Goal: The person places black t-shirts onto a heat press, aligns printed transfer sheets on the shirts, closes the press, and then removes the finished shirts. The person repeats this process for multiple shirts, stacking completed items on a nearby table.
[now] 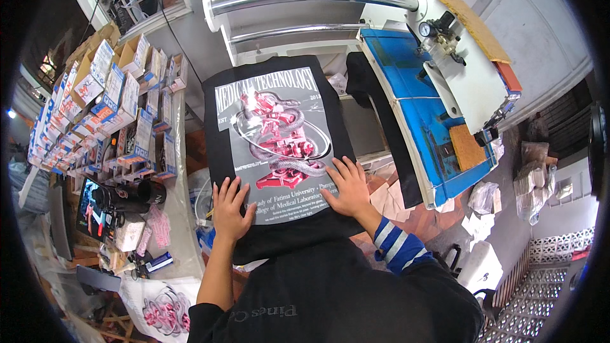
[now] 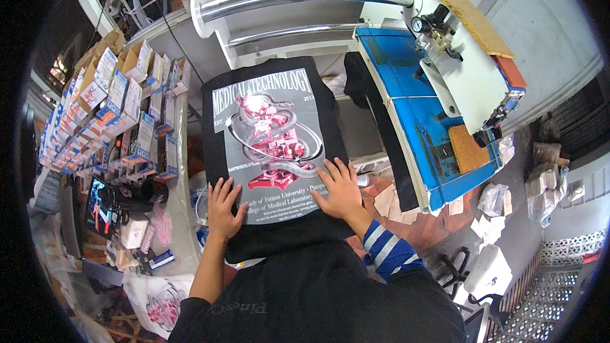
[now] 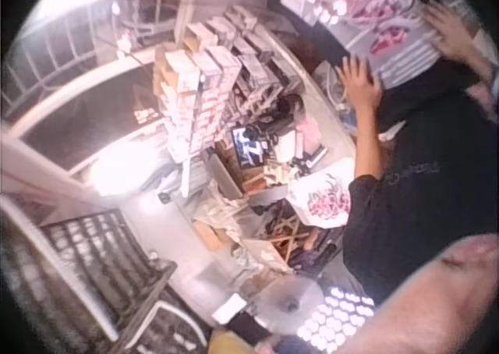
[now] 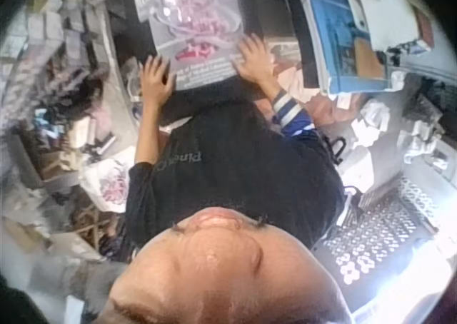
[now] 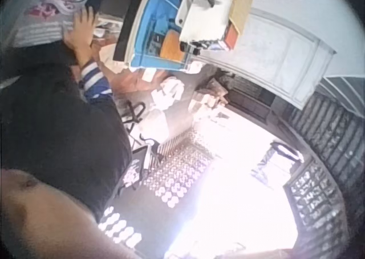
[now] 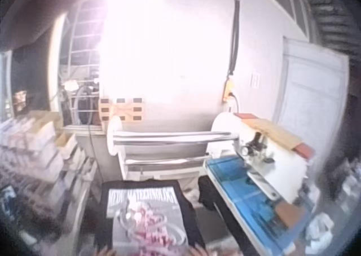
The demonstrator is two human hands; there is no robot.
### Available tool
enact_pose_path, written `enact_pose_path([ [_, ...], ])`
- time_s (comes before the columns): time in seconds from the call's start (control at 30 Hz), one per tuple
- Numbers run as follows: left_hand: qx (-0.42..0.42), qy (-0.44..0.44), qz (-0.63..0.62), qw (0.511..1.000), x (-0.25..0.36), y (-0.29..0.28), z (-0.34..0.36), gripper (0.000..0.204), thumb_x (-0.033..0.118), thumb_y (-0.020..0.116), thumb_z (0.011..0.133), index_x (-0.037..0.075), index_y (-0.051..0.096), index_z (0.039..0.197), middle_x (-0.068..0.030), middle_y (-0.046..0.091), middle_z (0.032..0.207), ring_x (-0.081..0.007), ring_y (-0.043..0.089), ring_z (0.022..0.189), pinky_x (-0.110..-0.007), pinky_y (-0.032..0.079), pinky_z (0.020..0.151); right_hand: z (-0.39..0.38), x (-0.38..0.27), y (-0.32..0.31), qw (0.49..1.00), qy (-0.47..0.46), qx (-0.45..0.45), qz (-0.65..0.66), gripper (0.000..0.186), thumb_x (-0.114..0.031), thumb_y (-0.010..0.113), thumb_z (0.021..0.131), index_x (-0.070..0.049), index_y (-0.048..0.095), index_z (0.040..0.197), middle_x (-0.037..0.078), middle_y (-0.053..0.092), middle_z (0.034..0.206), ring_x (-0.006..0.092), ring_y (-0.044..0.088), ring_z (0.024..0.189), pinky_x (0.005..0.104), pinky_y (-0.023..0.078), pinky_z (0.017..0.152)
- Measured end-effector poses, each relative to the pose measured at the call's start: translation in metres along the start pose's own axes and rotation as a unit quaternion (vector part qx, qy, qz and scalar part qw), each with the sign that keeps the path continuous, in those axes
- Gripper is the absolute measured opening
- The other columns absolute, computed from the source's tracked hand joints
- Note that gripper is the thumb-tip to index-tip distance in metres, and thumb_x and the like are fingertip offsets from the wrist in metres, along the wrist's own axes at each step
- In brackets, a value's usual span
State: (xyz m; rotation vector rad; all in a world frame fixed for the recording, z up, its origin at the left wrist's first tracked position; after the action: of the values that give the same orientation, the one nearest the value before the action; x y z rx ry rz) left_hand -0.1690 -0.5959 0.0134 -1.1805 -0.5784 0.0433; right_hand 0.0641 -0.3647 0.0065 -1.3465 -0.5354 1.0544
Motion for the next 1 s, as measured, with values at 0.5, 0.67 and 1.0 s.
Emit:
enact_pose_path([
  [0.5, -0.003, 0.006, 0.002, 1.0, -0.002, 0.0, 0.003, 0.053, 0.031, 0.076, 0.085, 0.013, 0.066, 0.134, -0.0122, 0.054, 0.149, -0.0364, 0.041, 0.145, -0.059, 0.022, 0.123, 0.002, -0.001, -0.003, 1.0, 0.008, 0.001, 0.02, 0.064, -0.047, 0.071, 0.086, -0.012, 0.061, 0.138, 0.014, 0.051, 0.151, 0.0378, 0.037, 0.146, 0.0595, 0.023, 0.121],
  [0.67, -0.008, -0.005, -0.009, 1.0, -0.003, -0.003, 0.001, 0.055, 0.029, 0.076, 0.084, 0.012, 0.065, 0.135, -0.0127, 0.053, 0.151, -0.0369, 0.04, 0.146, -0.059, 0.022, 0.123, 0.003, -0.003, 0.0, 1.0, 0.002, 0.002, 0.021, 0.064, -0.044, 0.073, 0.085, -0.013, 0.059, 0.139, 0.014, 0.05, 0.151, 0.0388, 0.037, 0.146, 0.061, 0.023, 0.12],
  [1.0, -0.004, -0.031, -0.029, 0.999, 0.004, -0.01, 0.015, 0.047, 0.027, 0.077, 0.081, 0.011, 0.069, 0.124, -0.0134, 0.06, 0.135, -0.0358, 0.042, 0.14, -0.058, 0.021, 0.123, 0.004, 0.0, 0.001, 1.0, 0.006, 0.002, 0.018, 0.064, -0.047, 0.071, 0.085, -0.012, 0.062, 0.137, 0.013, 0.051, 0.151, 0.0376, 0.037, 0.146, 0.0593, 0.02, 0.121],
])
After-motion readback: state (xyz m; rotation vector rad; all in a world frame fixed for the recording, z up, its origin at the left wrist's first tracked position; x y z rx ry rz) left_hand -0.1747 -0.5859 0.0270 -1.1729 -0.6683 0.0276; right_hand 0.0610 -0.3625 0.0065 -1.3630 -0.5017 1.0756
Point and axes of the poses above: each hand's wrist, its own z-axis towards the middle knuckle, its own y-axis out of the palm, x = y × z, the point moved 5 cm from there along z, towards the middle knuckle
